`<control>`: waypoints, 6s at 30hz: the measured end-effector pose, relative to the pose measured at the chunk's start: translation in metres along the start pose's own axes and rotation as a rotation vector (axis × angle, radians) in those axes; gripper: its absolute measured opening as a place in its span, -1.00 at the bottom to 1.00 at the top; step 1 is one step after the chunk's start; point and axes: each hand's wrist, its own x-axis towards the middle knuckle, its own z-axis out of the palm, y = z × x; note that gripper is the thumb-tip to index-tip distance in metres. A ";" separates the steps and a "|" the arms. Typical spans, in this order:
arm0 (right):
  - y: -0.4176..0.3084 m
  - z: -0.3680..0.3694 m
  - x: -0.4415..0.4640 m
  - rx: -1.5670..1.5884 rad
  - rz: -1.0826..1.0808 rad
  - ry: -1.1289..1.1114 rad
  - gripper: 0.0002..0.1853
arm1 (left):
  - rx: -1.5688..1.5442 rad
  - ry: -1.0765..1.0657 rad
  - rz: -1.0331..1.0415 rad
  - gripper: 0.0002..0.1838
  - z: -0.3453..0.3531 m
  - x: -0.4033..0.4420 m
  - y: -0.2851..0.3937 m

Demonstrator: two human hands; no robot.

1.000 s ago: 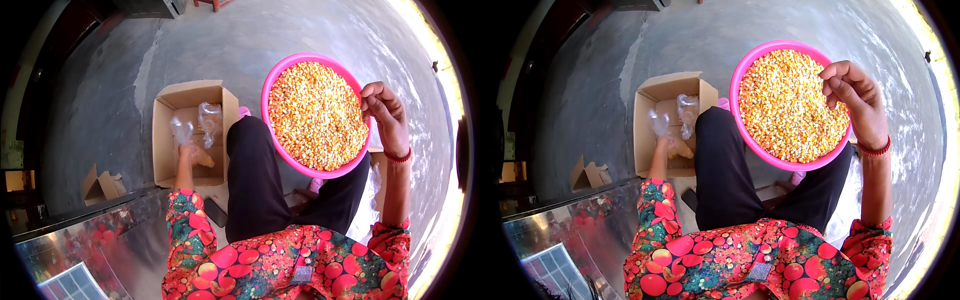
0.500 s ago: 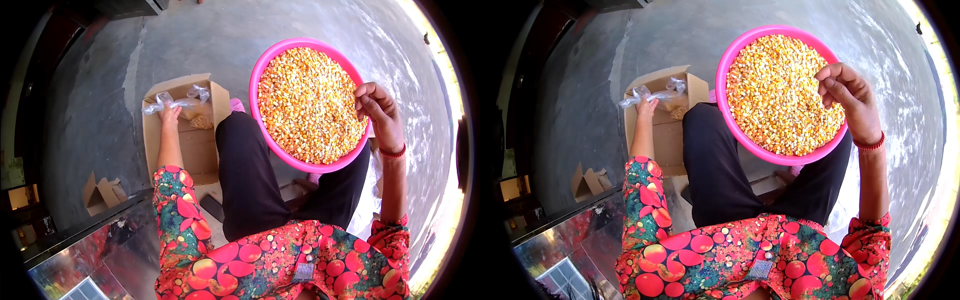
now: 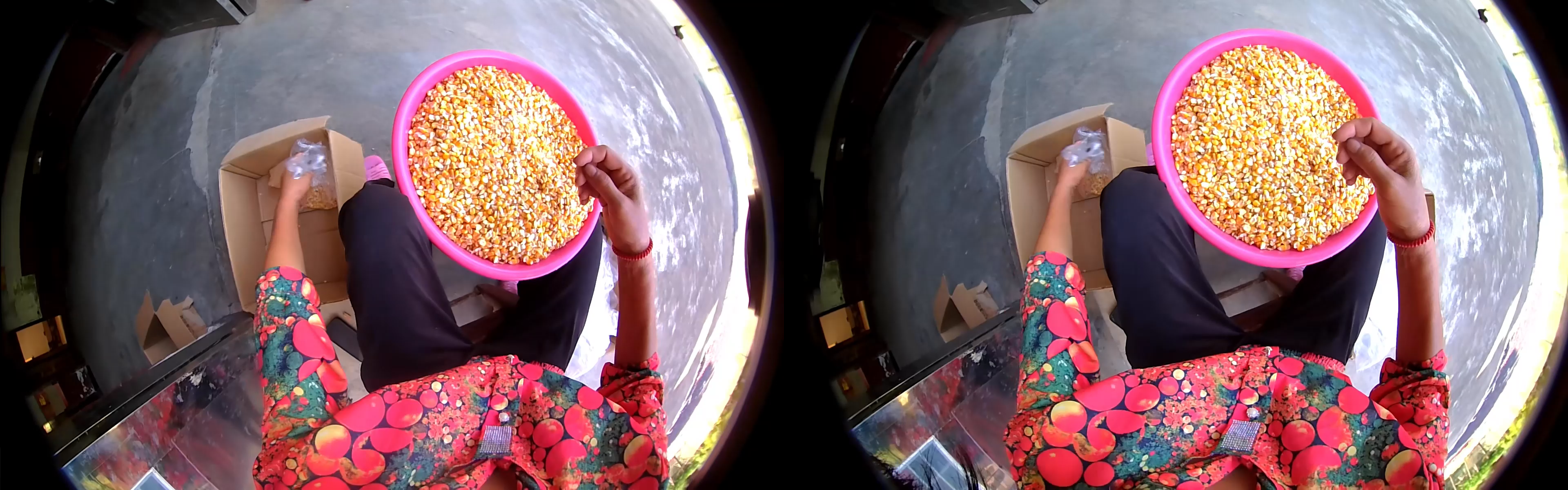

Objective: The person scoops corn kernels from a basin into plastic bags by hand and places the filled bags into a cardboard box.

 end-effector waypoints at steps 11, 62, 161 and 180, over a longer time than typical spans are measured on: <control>0.012 -0.027 -0.034 0.001 0.078 0.095 -0.87 | 0.284 0.020 -0.053 -0.41 0.034 0.005 0.034; 0.157 -0.246 -0.243 0.054 -0.062 0.675 -0.88 | -0.534 -0.667 0.274 -0.67 0.042 -0.101 0.452; 0.030 0.058 -0.033 -1.018 -0.619 0.167 -0.55 | -1.520 -0.126 -0.220 -0.78 -0.020 -0.136 0.390; 0.046 0.016 -0.025 -0.945 -0.556 0.298 -0.88 | -0.726 -0.187 0.264 -0.56 -0.015 -0.169 0.409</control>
